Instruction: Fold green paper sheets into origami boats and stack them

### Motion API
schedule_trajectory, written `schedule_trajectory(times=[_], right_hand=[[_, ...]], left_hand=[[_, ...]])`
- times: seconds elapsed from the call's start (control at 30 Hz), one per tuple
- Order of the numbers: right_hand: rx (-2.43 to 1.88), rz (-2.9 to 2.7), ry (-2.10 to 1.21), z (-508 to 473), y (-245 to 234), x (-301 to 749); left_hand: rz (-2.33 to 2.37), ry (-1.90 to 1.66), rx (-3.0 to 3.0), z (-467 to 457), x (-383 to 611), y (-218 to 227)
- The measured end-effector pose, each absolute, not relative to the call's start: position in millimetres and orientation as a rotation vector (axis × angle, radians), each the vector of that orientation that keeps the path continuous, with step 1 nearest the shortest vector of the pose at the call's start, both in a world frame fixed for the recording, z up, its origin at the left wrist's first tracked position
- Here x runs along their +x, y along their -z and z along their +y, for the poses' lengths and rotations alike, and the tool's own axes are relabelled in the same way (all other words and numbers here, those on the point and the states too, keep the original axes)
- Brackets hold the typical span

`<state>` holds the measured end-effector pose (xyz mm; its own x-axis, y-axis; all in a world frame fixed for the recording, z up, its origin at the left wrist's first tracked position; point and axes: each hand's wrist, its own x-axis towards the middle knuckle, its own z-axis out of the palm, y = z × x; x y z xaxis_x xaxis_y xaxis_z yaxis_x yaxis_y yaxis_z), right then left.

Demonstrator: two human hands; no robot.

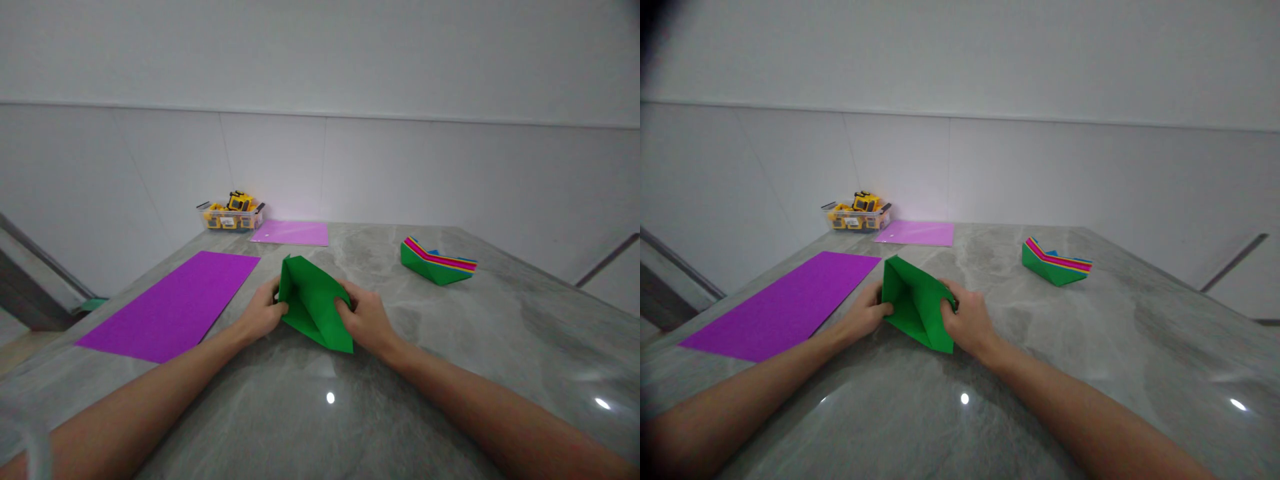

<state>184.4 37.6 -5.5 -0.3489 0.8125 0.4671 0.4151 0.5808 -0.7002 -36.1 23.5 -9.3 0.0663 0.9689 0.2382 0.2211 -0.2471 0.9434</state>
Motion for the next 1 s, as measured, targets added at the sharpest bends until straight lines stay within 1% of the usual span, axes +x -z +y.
schedule_trajectory(times=[0.17, 0.3, 0.4, 0.53, 0.67, 0.8, 1.0], right_hand=[[-0.944, -1.871, -0.781, 42, 6, 186], [-0.938, -1.663, -1.139, 49, 11, 187], [-0.942, -1.538, -1.330, 55, 15, 188], [-0.931, -1.487, -1.445, 56, 17, 187], [-0.904, -1.528, -1.520, 51, 14, 184], [-0.886, -1.582, -1.516, 48, 12, 183], [-0.897, -1.447, -1.551, 54, 16, 186]], left_hand=[[1.147, -1.157, 1.644, 24, -40, 5], [1.107, -1.148, 1.691, 24, -44, 4], [1.016, -1.126, 1.908, 22, -47, 5], [1.058, -0.994, 2.405, 18, -48, 6], [1.103, -0.868, 2.647, 13, -43, 2], [1.192, -0.753, 2.615, 12, -43, -1], [1.178, -0.909, 2.561, 17, -47, 0]])
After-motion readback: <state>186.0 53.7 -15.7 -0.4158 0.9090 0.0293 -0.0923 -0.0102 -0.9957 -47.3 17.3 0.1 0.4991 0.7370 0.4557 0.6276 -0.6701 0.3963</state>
